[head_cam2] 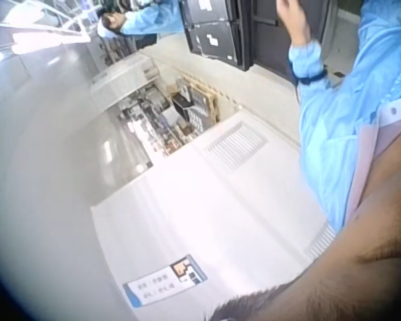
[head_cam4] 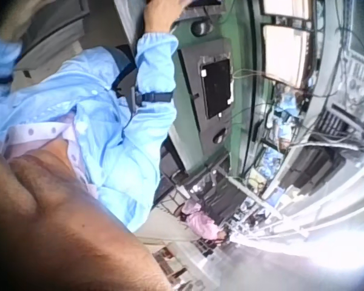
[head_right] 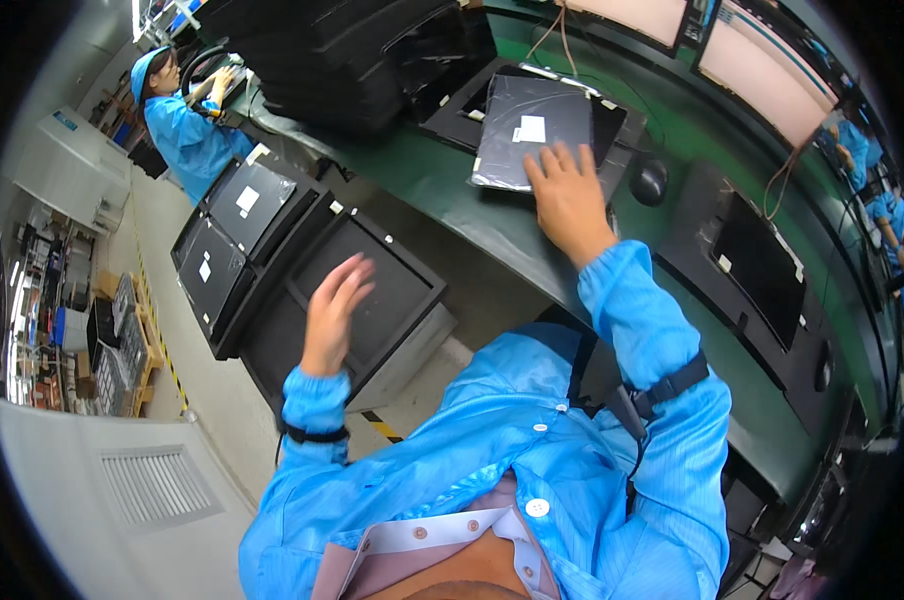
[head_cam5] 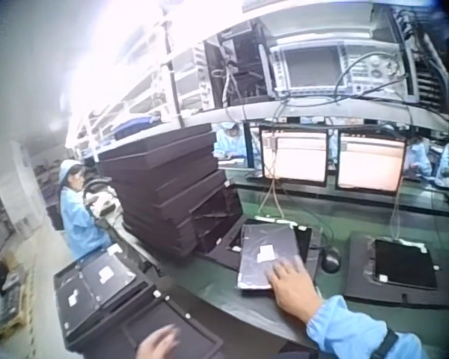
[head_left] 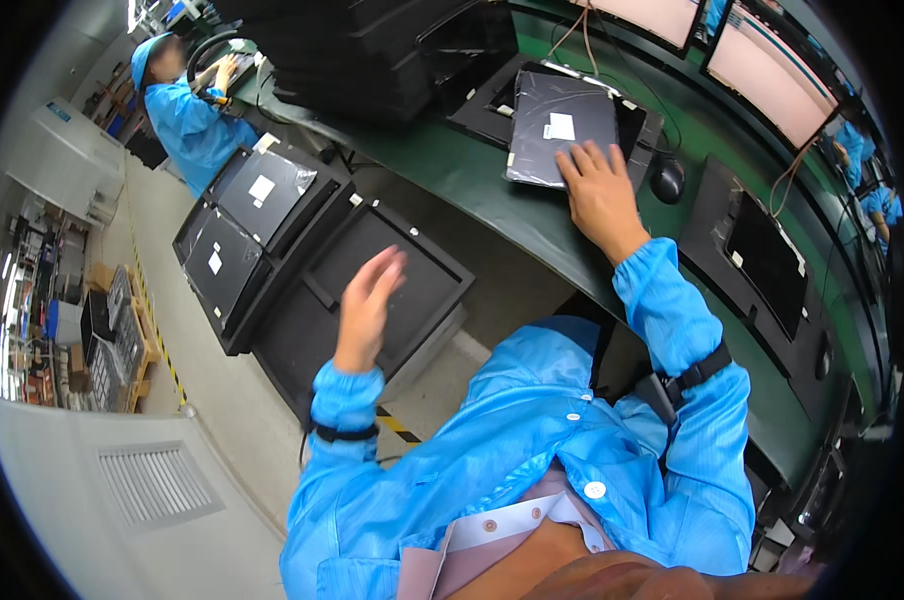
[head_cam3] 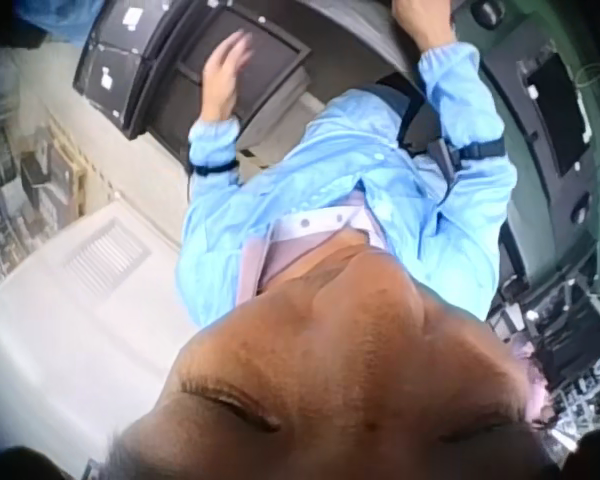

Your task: The recorder is inspecting, testing, and labeling tablet devices on an assembly line.

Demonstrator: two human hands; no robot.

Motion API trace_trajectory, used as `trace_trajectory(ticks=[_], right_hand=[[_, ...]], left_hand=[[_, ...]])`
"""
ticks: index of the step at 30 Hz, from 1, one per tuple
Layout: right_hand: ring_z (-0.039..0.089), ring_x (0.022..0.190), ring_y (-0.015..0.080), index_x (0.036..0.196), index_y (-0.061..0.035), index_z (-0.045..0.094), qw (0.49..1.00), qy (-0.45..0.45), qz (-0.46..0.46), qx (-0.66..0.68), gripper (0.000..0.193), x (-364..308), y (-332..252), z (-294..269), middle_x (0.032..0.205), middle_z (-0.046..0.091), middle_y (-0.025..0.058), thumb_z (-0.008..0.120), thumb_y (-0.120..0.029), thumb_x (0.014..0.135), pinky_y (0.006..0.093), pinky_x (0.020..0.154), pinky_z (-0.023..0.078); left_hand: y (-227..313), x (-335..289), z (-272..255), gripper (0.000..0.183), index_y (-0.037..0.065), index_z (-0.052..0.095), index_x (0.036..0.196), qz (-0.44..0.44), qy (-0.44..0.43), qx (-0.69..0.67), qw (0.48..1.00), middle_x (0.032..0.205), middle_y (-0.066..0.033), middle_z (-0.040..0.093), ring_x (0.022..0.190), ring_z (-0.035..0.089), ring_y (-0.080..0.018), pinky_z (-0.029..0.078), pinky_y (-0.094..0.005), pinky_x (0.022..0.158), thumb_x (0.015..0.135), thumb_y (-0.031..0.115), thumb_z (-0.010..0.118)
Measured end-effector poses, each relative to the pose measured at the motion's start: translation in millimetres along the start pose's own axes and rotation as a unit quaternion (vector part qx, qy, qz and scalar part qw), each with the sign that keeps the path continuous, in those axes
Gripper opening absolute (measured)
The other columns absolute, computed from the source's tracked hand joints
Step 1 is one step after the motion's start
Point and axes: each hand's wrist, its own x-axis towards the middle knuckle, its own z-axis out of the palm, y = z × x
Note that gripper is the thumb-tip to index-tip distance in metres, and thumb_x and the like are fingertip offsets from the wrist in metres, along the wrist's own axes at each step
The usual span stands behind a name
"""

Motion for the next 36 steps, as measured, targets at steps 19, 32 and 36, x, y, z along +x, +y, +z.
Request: trace_trajectory(ticks=[19,32,36], right_hand=[[0.065,0.074,0.0411,0.084,-0.0027,0.064,0.933,-0.126,0.296,0.161,0.033,-123,13,-71,0.077,0.066,0.0192,0.073,-0.034,0.088,0.0487,0.065,0.051],[0.066,0.067,0.0124,0.099,-0.0012,0.066,0.815,0.098,0.113,0.560,0.016,-143,-63,-77,0.081,0.068,0.0072,0.072,-0.008,0.085,0.0287,0.058,0.050],[0.065,0.067,0.0146,0.100,-0.0026,0.069,0.783,0.088,0.198,0.584,0.016,-137,-72,-85,0.084,0.069,0.0079,0.072,-0.009,0.085,0.0294,0.060,0.051]], left_hand=[[-13,-26,128,0.048,-0.001,0.051,0.135,-0.150,-0.177,-0.252,0.940,0.124,-0.0131,0.065,0.111,0.066,-0.0222,0.054,-0.0369,0.094,0.089,0.000,0.067],[-6,-50,152,0.044,-0.002,0.049,0.136,-0.062,-0.198,-0.175,0.962,0.129,-0.0100,0.062,0.118,0.059,-0.0171,0.046,-0.0327,0.102,0.095,0.001,0.066],[-3,-50,153,0.042,-0.002,0.050,0.134,-0.056,-0.210,-0.163,0.962,0.126,-0.0096,0.063,0.116,0.060,-0.0166,0.047,-0.0327,0.101,0.095,0.002,0.066]])
